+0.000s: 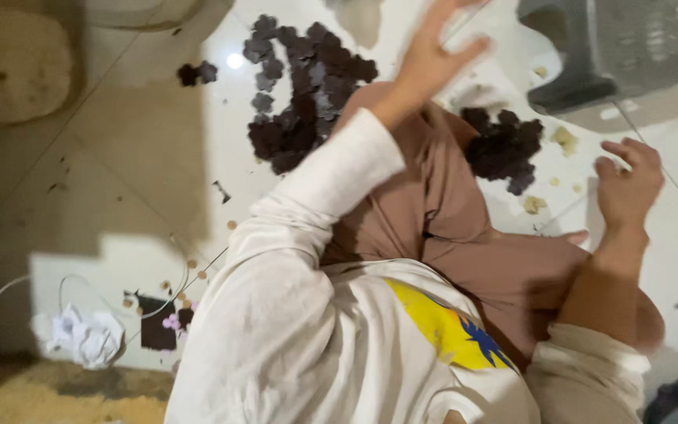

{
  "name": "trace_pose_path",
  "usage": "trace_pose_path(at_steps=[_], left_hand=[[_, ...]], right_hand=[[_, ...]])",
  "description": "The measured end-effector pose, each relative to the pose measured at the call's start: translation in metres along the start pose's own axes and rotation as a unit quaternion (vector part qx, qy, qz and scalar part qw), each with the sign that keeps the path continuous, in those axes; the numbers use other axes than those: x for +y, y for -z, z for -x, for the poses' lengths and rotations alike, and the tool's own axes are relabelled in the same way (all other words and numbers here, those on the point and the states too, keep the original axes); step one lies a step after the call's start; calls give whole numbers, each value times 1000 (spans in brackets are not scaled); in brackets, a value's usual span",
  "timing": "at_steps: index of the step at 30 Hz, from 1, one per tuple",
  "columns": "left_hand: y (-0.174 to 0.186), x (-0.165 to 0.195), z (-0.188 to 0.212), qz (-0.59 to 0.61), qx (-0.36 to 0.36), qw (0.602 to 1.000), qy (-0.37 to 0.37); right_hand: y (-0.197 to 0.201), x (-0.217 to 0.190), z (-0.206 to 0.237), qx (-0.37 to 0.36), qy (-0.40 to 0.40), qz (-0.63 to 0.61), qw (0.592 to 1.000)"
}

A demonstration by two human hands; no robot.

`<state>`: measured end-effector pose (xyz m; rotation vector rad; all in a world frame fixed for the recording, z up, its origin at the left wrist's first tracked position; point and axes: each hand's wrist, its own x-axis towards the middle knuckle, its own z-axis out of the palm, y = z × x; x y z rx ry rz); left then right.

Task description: The person sits on the tiled floor and places dark flower-shaped pieces one at a time into a slotted plastic basket, then gathers scattered pieces from the floor. They then pick up individual pieces and pinch small bits from their edges by hand, setting each finished piece back on the floor.

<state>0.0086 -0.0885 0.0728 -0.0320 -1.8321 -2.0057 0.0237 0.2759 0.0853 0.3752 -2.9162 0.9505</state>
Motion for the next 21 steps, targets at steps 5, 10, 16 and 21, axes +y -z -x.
trace_pose_path(at_steps=[5, 10, 16, 21], left_hand=[[195, 13, 13, -298, 289, 907, 63], [298, 27, 53, -462, 445, 673, 369], [311, 15, 23, -483, 358, 692, 400], [278, -3, -21, -514, 210, 769, 317]], right_hand=[[-8, 4, -7, -33, 29, 34, 998], [-20, 3, -19, -52, 23, 62, 996], [-33, -6, -27, -48, -4, 71, 996], [-37, -12, -34, -61, -11, 63, 996]])
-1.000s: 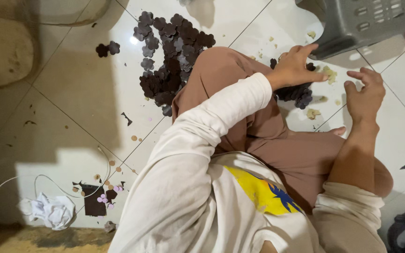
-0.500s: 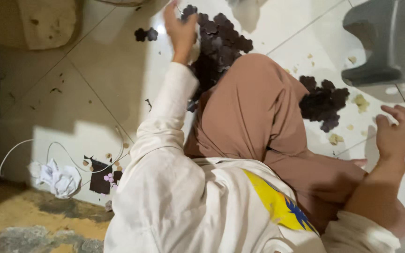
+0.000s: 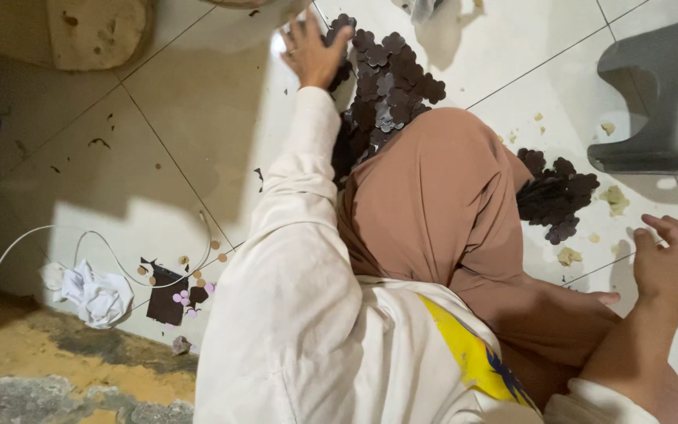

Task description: The person sits on the tiled floor and places dark flower-shaped pieces one at a time into a slotted plastic basket, then gathers scattered pieces from the floor. They then pick up individual pieces and pinch small bits from their edges by hand, setting each finished piece back on the floor.

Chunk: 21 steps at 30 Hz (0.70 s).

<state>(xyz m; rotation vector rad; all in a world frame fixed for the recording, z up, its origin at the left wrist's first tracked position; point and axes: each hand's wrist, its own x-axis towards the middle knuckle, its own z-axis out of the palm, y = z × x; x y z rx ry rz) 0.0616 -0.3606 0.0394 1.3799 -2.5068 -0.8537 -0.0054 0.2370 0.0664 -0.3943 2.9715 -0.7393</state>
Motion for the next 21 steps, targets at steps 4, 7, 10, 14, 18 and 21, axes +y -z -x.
trace_pose_path(at_steps=[4, 7, 10, 14, 18, 21], left_hand=[[-18, 25, 8, -62, -125, 986, -86], [-25, 31, 24, -111, -233, 954, -153], [-31, 28, 42, -166, -301, 914, -213], [-40, 15, 78, -237, -288, 895, -245], [-48, 8, 109, -187, -228, 929, -223], [-54, 6, 127, -97, -211, 949, -213]], right_hand=[[2, -2, -5, -4, -13, 3, 1000], [3, -2, -4, -6, -20, 7, 1000], [4, -2, -3, -8, -24, 5, 1000], [6, -2, -1, -7, -25, 6, 1000], [8, -5, -1, -9, -27, 3, 1000], [10, -6, 3, -1, -27, 7, 1000]])
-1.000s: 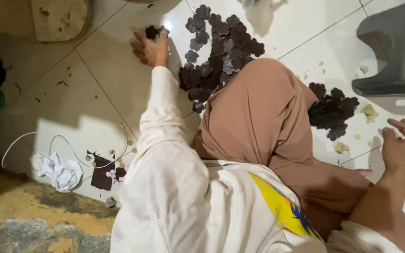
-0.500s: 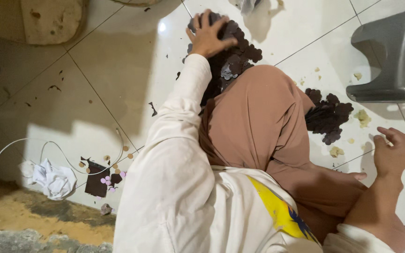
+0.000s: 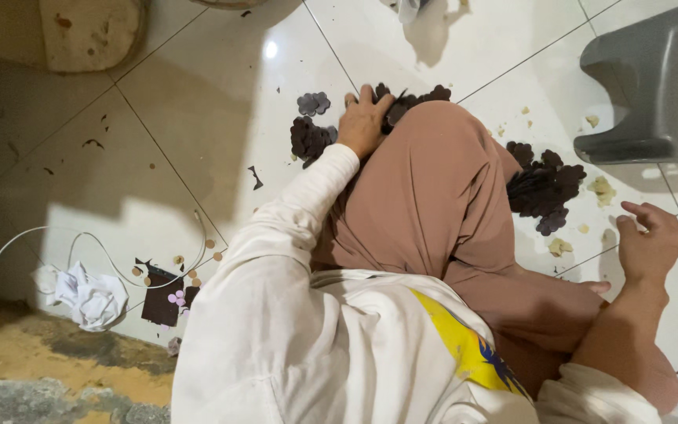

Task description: The person sits on the tiled floor and places dark flower-shaped pieces one at a time into a slotted plastic basket, then gathers scattered pieces from the floor. They then pick up individual pieces and pinch small bits from their edges by hand, setting each finished piece back on the floor.

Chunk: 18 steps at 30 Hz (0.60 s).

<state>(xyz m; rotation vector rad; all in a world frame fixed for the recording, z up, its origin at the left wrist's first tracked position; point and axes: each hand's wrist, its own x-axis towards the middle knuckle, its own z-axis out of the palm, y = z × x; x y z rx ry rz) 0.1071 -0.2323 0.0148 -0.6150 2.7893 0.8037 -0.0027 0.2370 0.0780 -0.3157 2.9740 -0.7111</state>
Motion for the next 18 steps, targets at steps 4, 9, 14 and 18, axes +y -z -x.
trace_pose_path(at_steps=[4, 9, 14, 18], left_hand=[[-6, 3, 4, 44, 92, 995, -12], [27, -6, -4, 404, 90, 905, 98], [70, -7, 1, 514, 13, 853, 87], [92, 28, 9, 530, -49, 846, -41]], right_hand=[[5, 5, 9, 10, 12, -24, 1000], [12, 16, 15, 28, 35, 18, 999], [17, 19, 13, 32, 49, -1, 998], [21, 15, 7, 37, 62, -1, 997]])
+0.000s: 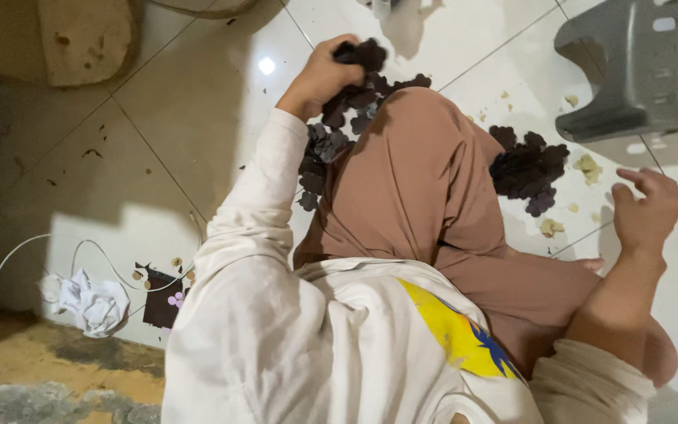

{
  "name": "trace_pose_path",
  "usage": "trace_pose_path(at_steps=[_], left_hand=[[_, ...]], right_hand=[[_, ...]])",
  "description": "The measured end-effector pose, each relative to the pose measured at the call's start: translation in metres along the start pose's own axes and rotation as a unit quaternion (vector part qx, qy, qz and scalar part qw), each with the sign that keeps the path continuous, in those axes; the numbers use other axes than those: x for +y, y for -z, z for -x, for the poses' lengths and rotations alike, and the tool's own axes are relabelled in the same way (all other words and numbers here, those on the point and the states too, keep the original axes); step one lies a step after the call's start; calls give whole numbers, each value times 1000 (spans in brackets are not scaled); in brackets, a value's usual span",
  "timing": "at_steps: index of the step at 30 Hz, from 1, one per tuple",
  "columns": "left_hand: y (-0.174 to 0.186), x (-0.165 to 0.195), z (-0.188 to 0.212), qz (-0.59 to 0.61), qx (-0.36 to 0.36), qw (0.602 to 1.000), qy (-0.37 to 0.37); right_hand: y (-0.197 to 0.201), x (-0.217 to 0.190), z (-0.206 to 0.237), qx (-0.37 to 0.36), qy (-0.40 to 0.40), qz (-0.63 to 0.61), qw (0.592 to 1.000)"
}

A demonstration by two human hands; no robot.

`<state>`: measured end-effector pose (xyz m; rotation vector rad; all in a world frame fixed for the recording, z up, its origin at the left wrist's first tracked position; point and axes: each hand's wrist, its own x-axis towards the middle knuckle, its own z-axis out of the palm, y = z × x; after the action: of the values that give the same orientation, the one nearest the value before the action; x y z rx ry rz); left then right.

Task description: The person sits on the tiled floor and places dark flower-shaped pieces one at a time into a slotted plastic basket, then gathers scattered pieces from the floor. They then pick up individual pieces and pinch small bits from their edges by hand, setting each finished piece back on the floor.

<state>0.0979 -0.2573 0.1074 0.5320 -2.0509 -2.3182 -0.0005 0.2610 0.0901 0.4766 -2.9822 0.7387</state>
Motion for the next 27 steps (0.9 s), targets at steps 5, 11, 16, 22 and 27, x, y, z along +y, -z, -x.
trace_pose_path(at_steps=[5, 11, 16, 22, 27], left_hand=[[-105, 7, -14, -91, -162, 968, -169], [-265, -29, -33, -198, -218, 953, -75], [-317, -49, -29, -398, -226, 889, -20], [-326, -45, -24, -426, -296, 854, 28], [-265, -31, -19, -284, -186, 928, -153]], right_hand=[[10, 1, 0, 1, -5, -58, 998], [14, 1, 4, 18, -28, -71, 997], [16, 1, 2, 20, -37, -76, 996], [22, -2, -3, 21, -35, -105, 994], [23, 0, -3, 31, -26, -85, 996]])
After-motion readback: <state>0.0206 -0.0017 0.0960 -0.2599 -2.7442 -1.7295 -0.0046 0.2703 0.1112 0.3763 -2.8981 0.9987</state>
